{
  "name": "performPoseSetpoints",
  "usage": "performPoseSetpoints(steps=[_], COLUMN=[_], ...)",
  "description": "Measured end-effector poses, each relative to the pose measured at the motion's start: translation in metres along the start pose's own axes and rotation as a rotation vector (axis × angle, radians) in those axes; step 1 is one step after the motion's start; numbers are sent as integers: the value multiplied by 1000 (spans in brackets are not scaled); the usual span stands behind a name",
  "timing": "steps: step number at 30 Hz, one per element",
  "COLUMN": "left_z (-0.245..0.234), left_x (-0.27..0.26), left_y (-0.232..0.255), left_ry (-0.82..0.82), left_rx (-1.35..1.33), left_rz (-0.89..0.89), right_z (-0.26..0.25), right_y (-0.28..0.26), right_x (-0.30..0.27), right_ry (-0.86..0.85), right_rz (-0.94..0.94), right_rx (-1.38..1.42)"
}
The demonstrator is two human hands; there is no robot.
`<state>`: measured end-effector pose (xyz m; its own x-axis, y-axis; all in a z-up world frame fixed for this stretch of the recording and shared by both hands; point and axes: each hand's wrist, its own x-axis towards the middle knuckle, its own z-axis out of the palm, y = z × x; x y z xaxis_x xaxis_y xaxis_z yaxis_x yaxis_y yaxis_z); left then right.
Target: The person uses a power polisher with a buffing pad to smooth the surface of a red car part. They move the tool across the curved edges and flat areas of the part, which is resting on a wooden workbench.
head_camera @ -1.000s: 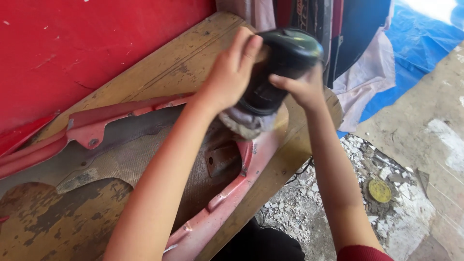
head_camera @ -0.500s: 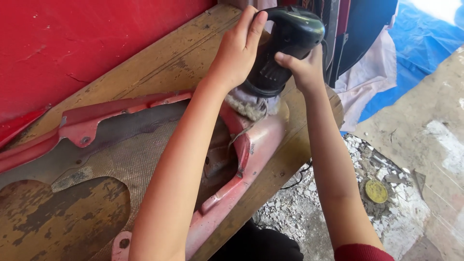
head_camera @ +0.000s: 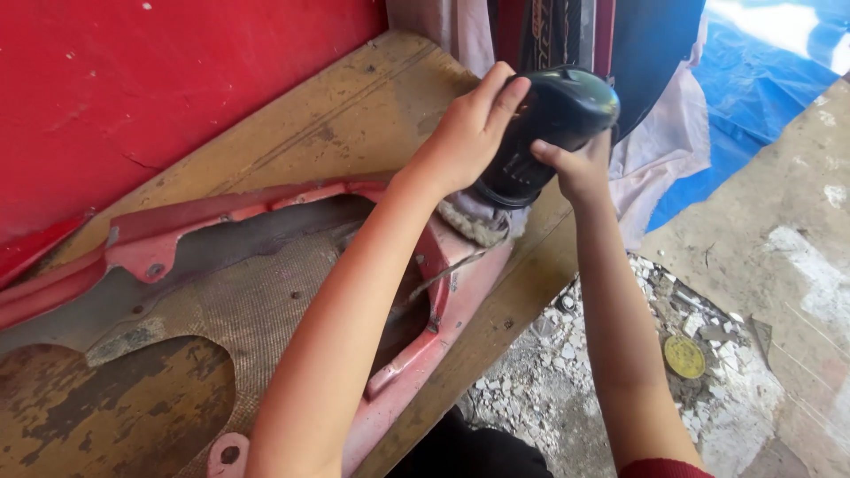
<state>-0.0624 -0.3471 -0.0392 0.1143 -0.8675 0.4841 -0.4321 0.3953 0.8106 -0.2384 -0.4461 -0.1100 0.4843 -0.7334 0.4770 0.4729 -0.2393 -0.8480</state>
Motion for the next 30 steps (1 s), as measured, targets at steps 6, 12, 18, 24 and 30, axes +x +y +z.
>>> performPoseSetpoints(steps=[6, 12, 18, 24, 30], left_z=[-5, 19, 25, -15, -45], left_x=[13, 0, -40, -46, -71], left_y=[-29, 7, 49, 56, 72], left_ry=[126, -6, -117, -28, 104], left_rx=[97, 123, 95, 6, 20], left_rz=[-114, -143, -57, 13, -95], right_z=[0, -17, -23, 24, 67], right_y=[23, 6, -12, -39, -72], right_x=[26, -11, -66, -46, -34], right_ry=[-29, -37, 40, 65, -76], right_rz=[45, 35, 13, -83, -87], right_rx=[-6, -4, -18, -227, -254])
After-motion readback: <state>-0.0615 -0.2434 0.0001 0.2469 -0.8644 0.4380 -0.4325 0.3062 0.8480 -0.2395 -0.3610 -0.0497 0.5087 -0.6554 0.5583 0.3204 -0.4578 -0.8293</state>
